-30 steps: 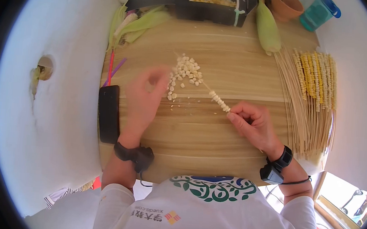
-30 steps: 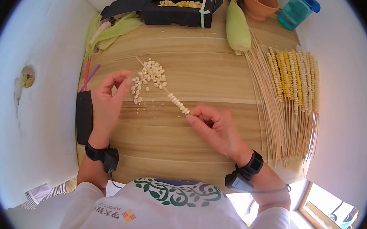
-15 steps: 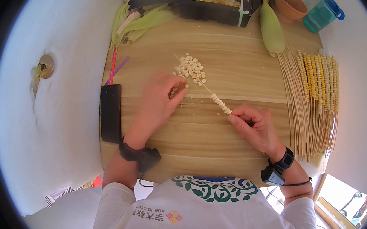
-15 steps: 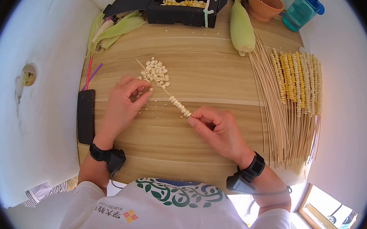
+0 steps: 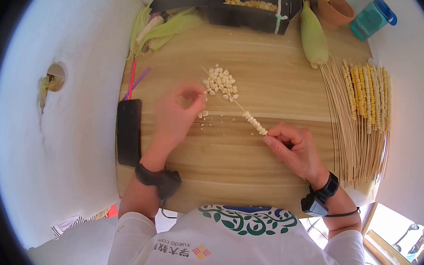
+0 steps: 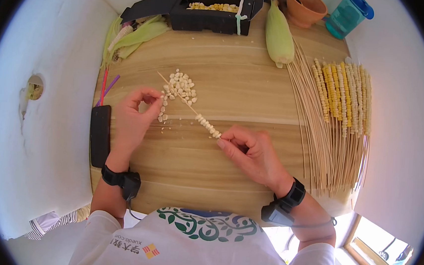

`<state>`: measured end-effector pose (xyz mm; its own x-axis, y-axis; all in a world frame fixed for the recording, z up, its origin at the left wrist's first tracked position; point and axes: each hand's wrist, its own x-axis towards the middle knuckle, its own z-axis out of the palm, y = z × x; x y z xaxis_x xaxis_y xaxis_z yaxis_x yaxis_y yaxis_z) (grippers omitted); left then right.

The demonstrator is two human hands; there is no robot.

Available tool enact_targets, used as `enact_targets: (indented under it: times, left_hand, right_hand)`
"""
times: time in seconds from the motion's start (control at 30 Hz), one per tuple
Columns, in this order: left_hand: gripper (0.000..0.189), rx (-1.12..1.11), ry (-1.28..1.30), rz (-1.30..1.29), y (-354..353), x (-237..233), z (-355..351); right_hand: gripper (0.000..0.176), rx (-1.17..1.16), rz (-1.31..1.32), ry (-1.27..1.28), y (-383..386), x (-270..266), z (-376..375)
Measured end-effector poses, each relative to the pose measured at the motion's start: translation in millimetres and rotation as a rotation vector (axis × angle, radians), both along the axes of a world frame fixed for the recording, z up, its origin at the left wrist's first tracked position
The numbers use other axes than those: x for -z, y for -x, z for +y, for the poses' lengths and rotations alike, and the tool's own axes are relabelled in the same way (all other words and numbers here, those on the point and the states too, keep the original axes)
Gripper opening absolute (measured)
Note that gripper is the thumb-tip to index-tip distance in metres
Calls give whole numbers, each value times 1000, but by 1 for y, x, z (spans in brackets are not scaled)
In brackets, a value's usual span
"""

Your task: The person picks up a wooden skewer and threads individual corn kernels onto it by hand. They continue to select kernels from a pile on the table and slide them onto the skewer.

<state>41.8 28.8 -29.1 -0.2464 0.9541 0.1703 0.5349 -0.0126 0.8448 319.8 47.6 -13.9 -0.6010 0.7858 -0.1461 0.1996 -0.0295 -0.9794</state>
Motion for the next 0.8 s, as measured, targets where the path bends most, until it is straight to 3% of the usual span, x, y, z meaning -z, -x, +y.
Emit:
enact_targets:
  times: [0.23,0.8]
  left_hand:
    - [13,-114,15,-489,20,-2,7]
    - [23,-89,-9,-527,22,0,7]
  right_hand:
    - [12,-20,8,-18,0,-1,0]
    - [9,-81,-9,-125,0,6,-1]
